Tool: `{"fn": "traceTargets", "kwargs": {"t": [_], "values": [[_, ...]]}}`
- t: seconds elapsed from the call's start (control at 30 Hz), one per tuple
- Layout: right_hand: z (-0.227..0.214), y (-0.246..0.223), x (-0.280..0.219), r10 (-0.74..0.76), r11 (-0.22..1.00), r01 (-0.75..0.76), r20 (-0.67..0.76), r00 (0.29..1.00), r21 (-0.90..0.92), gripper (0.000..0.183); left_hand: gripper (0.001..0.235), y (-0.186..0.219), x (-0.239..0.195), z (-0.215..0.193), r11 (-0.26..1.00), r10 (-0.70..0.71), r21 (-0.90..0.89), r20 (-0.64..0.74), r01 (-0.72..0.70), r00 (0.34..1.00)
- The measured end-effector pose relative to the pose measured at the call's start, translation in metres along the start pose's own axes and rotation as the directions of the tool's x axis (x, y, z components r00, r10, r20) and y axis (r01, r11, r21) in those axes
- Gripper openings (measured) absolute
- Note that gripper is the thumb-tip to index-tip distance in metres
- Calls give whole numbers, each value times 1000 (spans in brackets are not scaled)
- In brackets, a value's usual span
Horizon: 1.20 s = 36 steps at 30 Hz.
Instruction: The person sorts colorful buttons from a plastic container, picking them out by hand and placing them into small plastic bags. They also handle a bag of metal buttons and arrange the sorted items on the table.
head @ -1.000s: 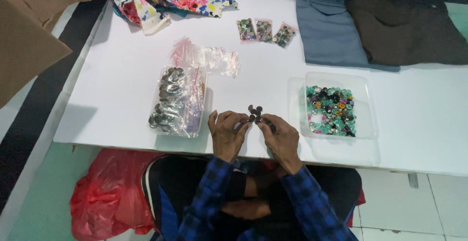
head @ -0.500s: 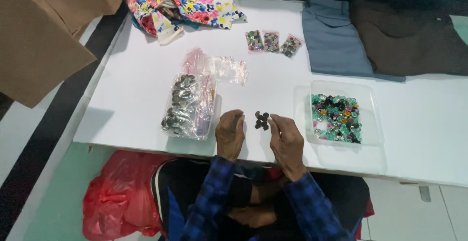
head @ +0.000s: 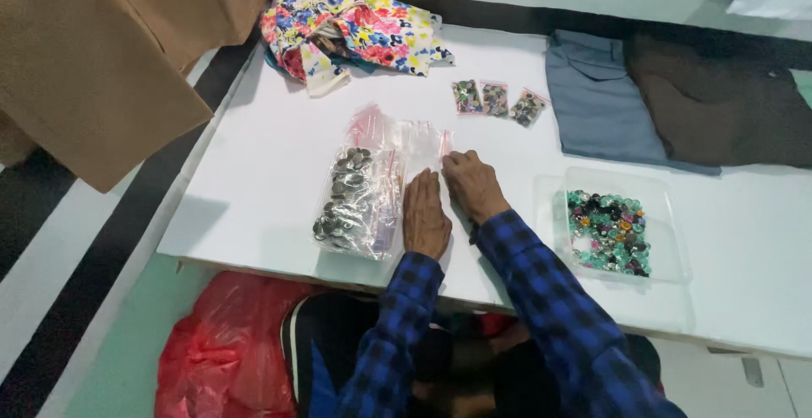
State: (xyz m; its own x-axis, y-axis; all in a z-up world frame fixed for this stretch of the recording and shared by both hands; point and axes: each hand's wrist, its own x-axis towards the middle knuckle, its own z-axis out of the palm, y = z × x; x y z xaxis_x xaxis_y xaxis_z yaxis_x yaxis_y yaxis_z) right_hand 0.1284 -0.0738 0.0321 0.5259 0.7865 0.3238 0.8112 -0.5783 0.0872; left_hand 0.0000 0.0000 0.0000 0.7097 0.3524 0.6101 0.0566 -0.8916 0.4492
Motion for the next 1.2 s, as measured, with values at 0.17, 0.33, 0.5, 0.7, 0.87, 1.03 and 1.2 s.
{"fn": "traceTargets", "kwargs": {"t": [0.17,0.33,0.5,0.7,0.87,1.03,1.2], "values": [[13,5,2,-120,973,109,-42,992,-201,11,59,-4,-1,5,998,-33,-57,16,34,999],[-44,9,7,61,997,-66,-130,990,-32,15,44,5,4,-7,988,-104,-115,3,104,995],[-122,8,-14,333,584,-238,38,942,776,26,57,17,9,-25,902,-207,-392,-26,181,978],[-172,2,-53,277,366,-338,245,929,867,29,68,59,19,-75,170,-373,-890,339,423,863],[-190,-12,-80,329,229,-315,231,915,921,29,47,77,25,-73,-51,-451,-937,330,345,829],[-191,-37,-104,426,10,-279,248,870,960,24,38,99,16,-86,-82,-571,-927,345,366,745],[-179,-35,-121,485,75,-256,189,854,964,13,42,109,2,-86,-75,-560,-918,362,389,745]]}}
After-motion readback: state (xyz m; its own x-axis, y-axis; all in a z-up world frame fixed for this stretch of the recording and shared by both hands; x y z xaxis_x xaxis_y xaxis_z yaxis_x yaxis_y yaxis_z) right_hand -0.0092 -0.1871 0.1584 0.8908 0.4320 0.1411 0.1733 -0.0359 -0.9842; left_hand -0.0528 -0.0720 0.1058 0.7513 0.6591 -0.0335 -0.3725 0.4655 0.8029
